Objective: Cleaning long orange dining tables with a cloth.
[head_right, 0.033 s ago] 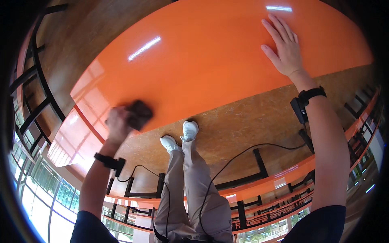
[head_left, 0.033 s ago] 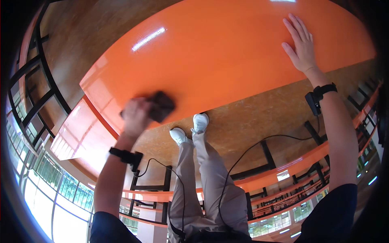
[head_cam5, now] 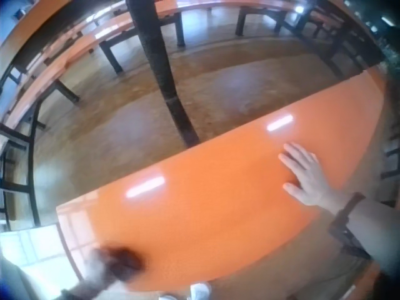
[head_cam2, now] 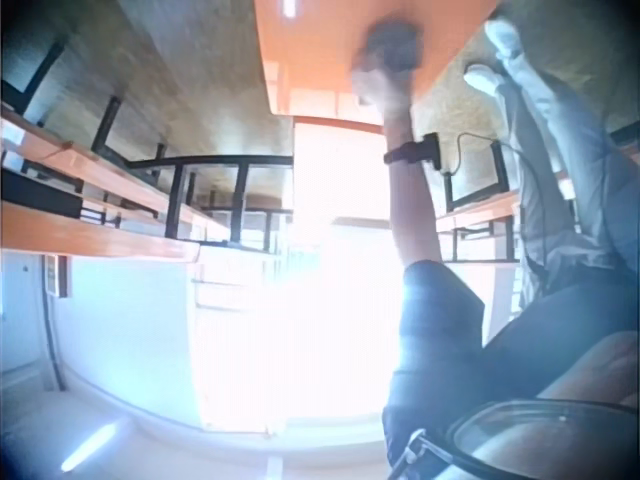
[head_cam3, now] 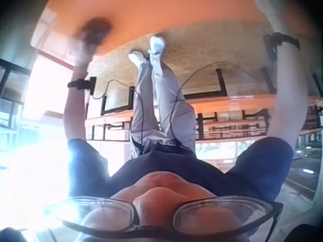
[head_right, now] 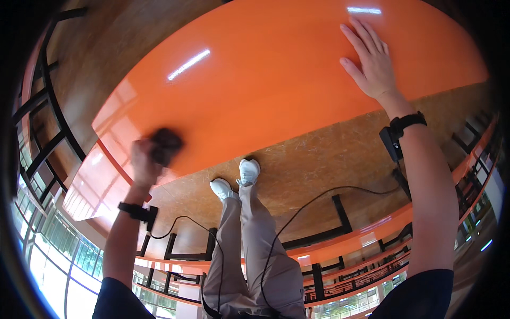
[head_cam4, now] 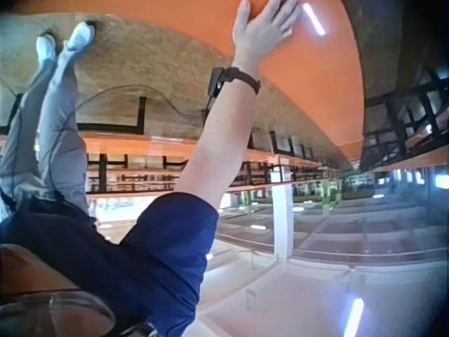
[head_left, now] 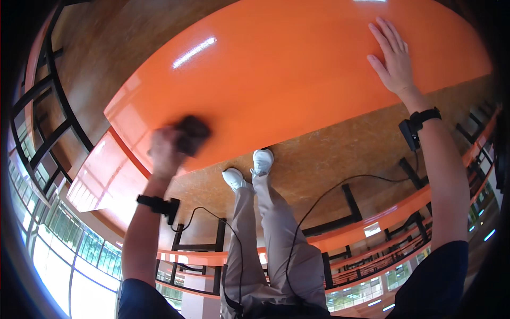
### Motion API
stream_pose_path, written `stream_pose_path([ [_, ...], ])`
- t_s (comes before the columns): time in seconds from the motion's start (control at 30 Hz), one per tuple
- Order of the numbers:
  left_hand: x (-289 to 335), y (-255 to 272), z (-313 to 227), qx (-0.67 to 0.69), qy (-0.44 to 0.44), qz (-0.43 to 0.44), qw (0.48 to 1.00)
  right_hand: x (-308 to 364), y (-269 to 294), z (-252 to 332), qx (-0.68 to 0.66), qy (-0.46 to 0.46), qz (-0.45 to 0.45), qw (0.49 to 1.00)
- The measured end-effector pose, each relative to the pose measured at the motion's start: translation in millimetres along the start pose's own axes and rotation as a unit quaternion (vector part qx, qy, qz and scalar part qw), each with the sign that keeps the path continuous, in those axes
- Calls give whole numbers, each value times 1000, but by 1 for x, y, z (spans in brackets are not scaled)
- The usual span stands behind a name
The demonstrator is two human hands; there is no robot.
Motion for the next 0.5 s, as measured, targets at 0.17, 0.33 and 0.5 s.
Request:
stream_pose_path([
  [0.17,54,33,146,-81,307,-240,917,2,-3,-7,23,10,-13,1000],
  [0.33,67,13,65,-59,270,-232,933,0,3,11,-7,5,-42,999],
  [0.5,-29,-30,-90,38,-32,-81,995,-1,6,12,-11,-4,-39,999],
])
Point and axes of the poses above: each hand's wrist, its own x-axis away from the middle knuckle, its own y-axis out of the back of the hand, z = x × y, the point moved 7 cm from there along -x, towards the middle knuckle, and after that the axes turned 4 degrees about z, right-handed, at the moved point
